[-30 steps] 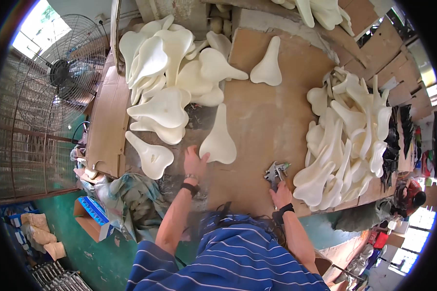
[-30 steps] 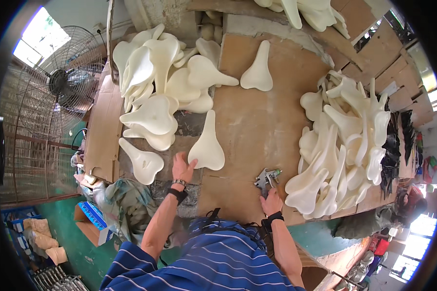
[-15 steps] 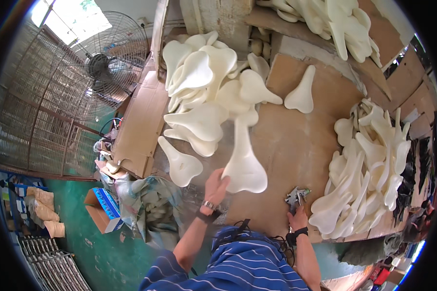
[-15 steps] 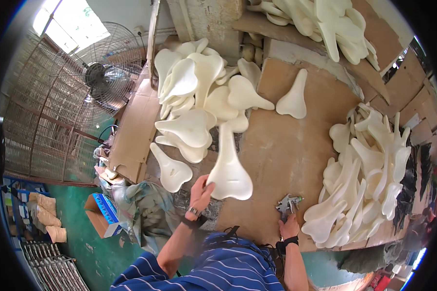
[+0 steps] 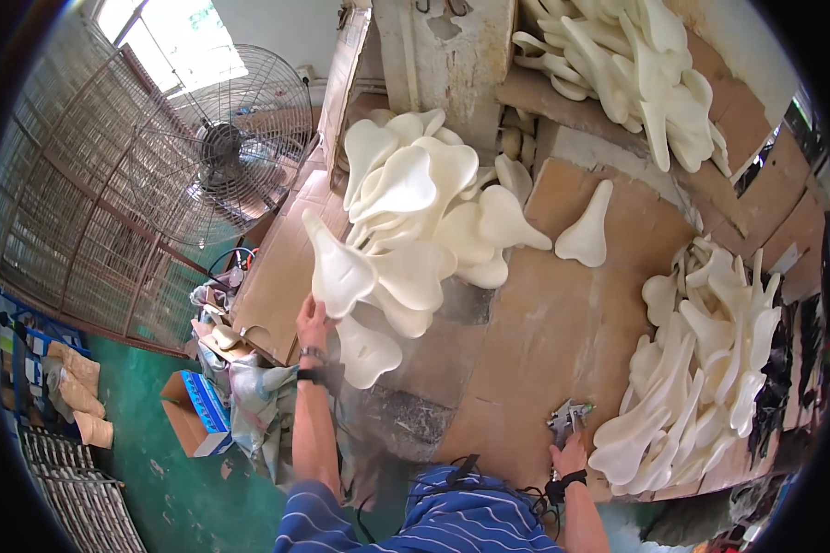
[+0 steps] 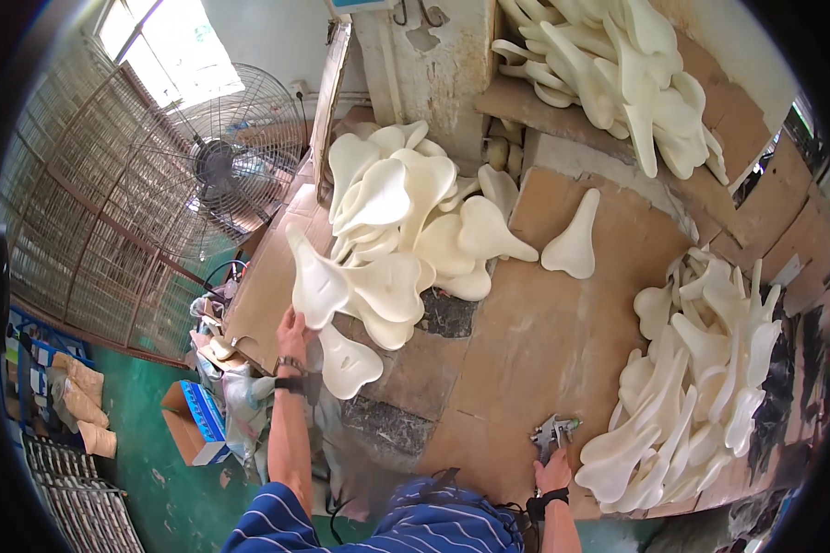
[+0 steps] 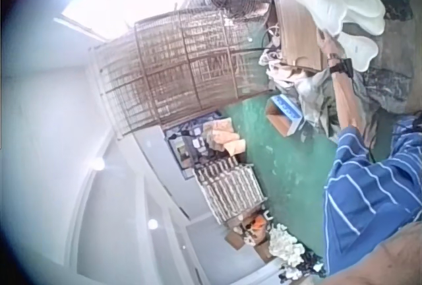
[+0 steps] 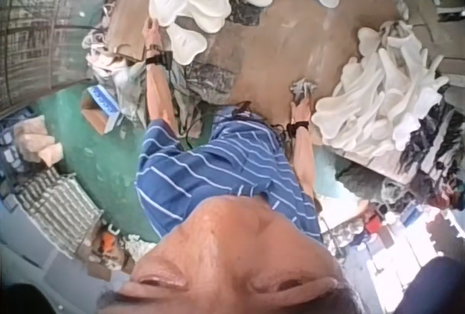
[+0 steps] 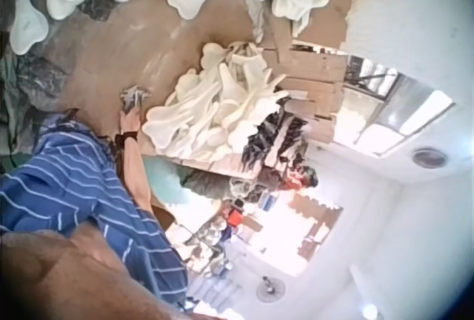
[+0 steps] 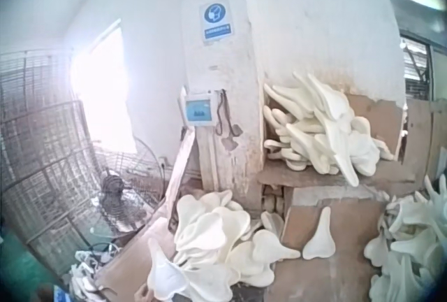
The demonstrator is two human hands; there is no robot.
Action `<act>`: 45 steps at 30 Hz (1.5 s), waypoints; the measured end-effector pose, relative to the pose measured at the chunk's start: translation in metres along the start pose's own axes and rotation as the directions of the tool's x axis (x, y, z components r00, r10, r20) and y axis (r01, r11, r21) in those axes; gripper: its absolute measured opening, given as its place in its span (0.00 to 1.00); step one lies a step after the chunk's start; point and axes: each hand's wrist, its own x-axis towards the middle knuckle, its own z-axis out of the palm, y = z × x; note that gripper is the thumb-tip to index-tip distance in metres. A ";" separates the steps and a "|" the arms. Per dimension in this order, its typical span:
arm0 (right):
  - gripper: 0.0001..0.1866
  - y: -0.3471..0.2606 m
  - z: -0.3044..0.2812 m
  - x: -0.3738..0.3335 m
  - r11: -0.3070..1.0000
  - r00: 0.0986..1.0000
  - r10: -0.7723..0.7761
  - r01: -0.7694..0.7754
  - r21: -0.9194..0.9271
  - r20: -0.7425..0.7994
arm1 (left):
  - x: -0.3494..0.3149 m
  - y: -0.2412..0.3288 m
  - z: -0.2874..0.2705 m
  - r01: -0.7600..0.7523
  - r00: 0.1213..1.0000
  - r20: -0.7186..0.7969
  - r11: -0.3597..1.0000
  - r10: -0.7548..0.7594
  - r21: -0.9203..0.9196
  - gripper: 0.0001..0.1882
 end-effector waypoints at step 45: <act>0.30 -0.011 -0.006 0.002 1.000 0.997 0.003 -0.003 -0.007 0.072 | 0.030 0.105 -0.015 -0.010 0.967 0.253 0.990 -0.025 0.138 0.26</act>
